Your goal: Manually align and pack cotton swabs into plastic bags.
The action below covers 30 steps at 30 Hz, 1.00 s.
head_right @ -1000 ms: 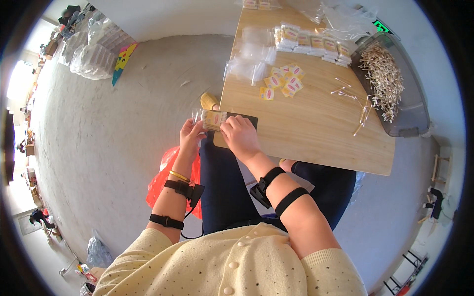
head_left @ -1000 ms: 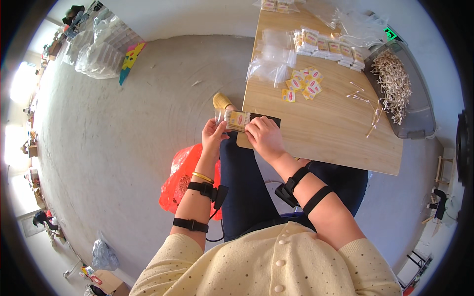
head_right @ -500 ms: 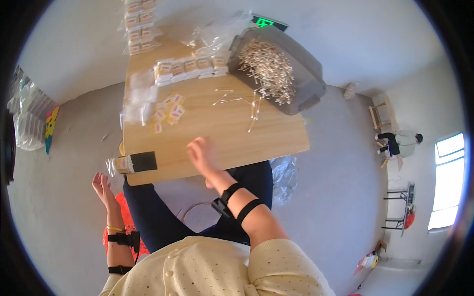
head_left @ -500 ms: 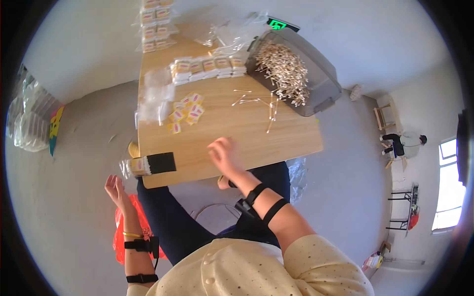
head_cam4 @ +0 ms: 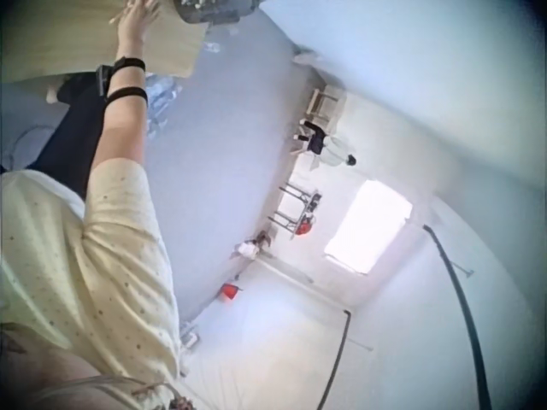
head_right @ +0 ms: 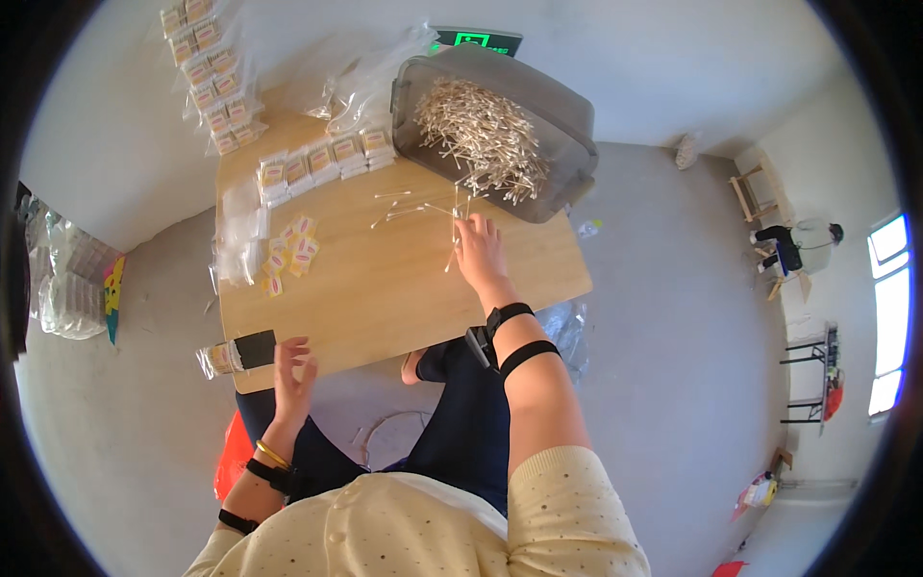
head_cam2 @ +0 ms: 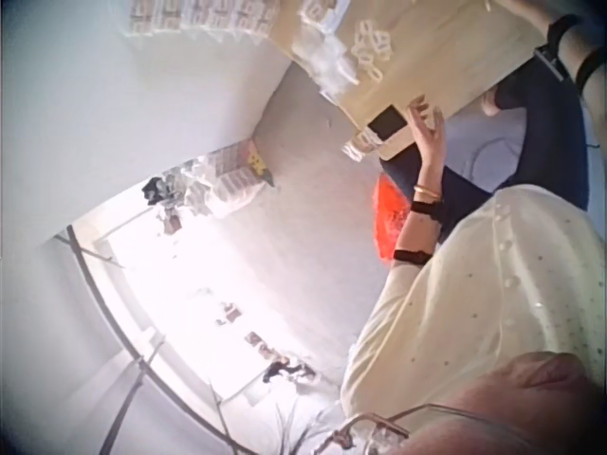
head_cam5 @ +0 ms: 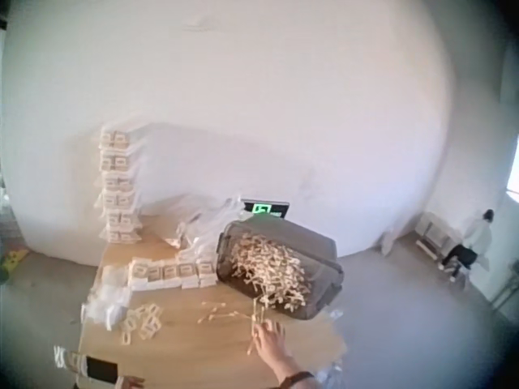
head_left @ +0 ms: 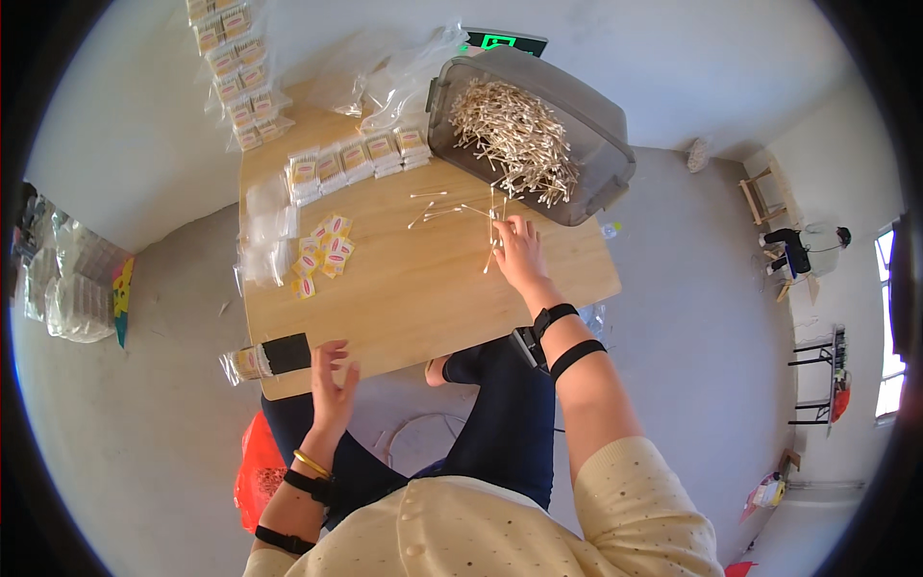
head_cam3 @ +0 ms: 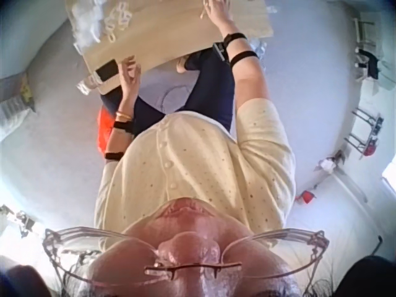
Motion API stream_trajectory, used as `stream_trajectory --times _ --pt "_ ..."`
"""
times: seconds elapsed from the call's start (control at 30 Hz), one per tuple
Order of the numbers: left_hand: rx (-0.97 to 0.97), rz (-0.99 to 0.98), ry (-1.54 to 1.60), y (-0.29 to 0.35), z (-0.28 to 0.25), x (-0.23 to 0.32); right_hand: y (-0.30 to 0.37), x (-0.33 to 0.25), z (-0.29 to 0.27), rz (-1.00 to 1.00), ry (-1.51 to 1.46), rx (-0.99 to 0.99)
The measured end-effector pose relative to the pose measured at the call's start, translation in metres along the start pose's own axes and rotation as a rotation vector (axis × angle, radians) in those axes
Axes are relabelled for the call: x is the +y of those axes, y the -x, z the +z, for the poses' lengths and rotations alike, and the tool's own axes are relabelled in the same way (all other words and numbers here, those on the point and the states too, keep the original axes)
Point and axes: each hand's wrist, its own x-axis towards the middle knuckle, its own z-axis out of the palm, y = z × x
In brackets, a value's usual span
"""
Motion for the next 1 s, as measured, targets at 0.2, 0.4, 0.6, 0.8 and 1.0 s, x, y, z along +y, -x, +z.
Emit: stream_trajectory --times 0.2,0.4,0.6,0.8,1.0 --pt "-0.129 0.081 -0.073 -0.024 0.038 0.025 -0.01 -0.007 0.021 -0.105 -0.122 -0.026" --pt "-0.214 0.228 -0.278 -0.057 0.055 0.034 0.009 -0.041 0.029 -0.166 -0.234 -0.047" --pt "-0.289 0.356 -0.37 -0.099 0.085 0.031 0.001 -0.045 0.022 -0.023 -0.347 0.053" --pt "-0.277 0.418 -0.482 -0.113 0.117 0.031 -0.007 -0.059 0.03 -0.099 -0.374 -0.163" --pt "-0.378 0.534 -0.776 -0.12 0.125 0.023 -0.07 -0.045 0.035 -0.03 -0.251 -0.007"
